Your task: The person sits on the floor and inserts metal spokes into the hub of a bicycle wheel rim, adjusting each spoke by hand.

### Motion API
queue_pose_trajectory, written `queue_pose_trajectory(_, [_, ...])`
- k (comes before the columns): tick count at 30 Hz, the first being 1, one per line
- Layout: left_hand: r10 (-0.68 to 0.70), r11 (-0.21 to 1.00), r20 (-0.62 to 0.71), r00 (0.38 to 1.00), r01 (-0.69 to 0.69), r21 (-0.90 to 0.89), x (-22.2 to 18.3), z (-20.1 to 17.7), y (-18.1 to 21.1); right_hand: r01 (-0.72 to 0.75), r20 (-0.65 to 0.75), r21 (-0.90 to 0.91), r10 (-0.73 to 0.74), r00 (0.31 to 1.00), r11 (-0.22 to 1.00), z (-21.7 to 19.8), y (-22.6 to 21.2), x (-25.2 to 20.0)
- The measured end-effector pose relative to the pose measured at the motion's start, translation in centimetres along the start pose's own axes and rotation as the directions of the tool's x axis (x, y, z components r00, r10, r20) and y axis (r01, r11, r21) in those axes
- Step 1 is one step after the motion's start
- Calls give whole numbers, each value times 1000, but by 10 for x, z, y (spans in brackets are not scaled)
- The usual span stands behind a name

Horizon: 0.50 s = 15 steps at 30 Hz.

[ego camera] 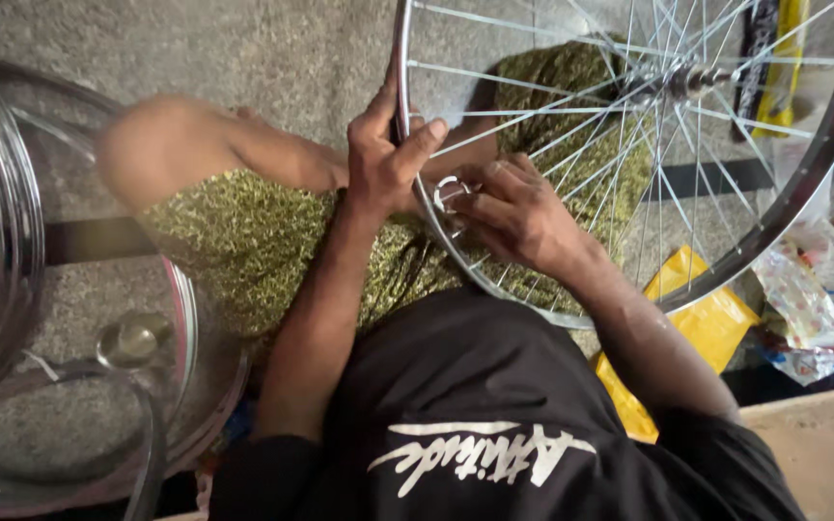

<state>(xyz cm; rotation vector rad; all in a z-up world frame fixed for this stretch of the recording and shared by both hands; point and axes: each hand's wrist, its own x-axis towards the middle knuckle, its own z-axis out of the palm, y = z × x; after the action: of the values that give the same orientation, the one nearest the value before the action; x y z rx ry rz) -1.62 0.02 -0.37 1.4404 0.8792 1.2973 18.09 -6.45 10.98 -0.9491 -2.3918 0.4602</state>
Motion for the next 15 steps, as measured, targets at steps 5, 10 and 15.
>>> queue_pose_trajectory(5, [-58, 994, -1, 998, 58, -91, 0, 2, 0, -13, 23, -127, 16, 1000, 992, 6, 2, -1])
queue_pose_trajectory(10, [-97, 989, 7, 995, 97, -110, -2, 2, 1, 121, -73, -232, -141, 987, 965, 14, 12, -2])
queue_pose_trajectory(15, [-34, 995, 3, 999, 34, -92, 2, 4, -2, 39, -178, -142, -64, 982, 989, -9, 25, -25])
